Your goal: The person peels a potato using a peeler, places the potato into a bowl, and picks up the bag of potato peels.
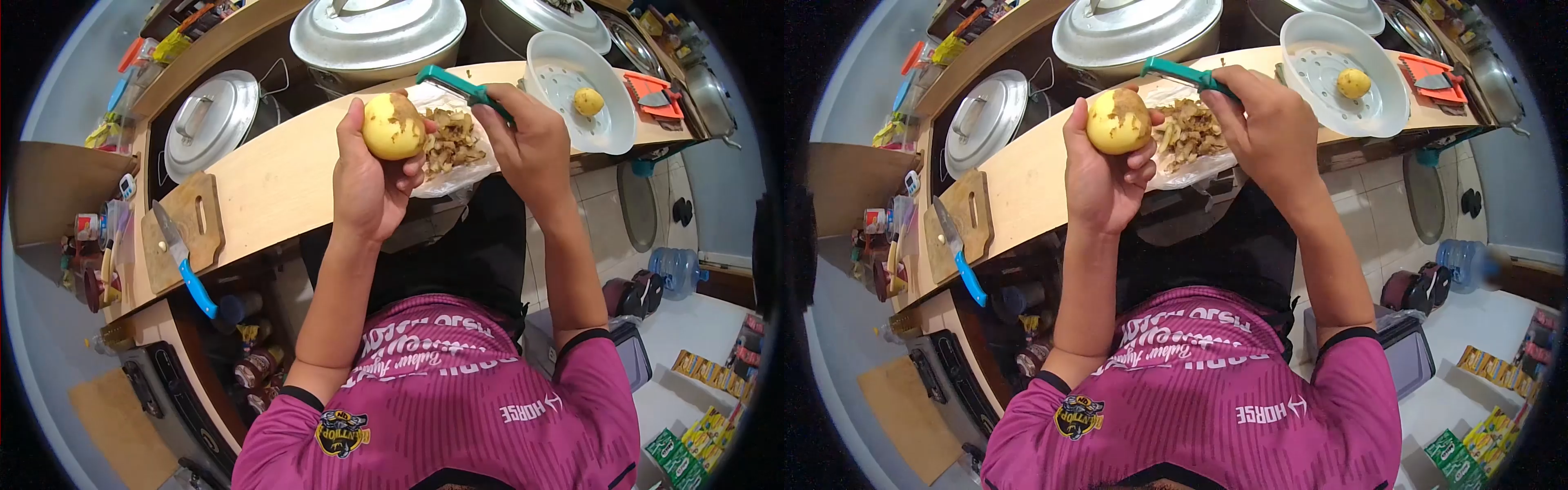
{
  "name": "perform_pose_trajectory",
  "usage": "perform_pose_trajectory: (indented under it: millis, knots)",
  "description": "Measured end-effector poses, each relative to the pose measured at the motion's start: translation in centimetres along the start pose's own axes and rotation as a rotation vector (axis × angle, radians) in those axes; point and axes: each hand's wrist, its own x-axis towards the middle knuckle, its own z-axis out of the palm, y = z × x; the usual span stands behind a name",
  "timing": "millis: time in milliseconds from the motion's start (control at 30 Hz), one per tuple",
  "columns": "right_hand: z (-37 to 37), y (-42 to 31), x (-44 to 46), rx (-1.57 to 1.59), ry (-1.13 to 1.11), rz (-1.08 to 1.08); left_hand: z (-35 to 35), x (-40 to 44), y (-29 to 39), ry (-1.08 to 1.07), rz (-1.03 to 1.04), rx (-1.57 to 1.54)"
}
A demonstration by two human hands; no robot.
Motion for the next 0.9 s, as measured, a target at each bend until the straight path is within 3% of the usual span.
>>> perform_pose_trajectory:
  millis: [67, 133, 367, 567, 900]
  knots:
    - [-0.1, -0.8, -0.4, 0.171, -0.017, 0.087, 0.0, -0.1, -0.1, 0.034, 0.029, 0.052]
    - [-0.2, -2.1, -0.8, 0.219, 0.007, -0.106, 0.0, -0.1, -0.2, 0.035, 0.024, 0.038]
    - [0.1, -3.1, -1.3, 0.157, 0.002, -0.268, 1.3, -0.2, -0.5, 0.147, 0.099, 0.108]
    - [1.2, -2.3, -1.0, 0.122, 0.08, -0.262, -0.2, 0.2, -0.6, 0.032, 0.09, 0.081]
    - [2.2, -2.2, -0.7, 0.174, 0.148, -0.22, 0.1, 0.2, -0.1, 0.042, 0.112, 0.105]
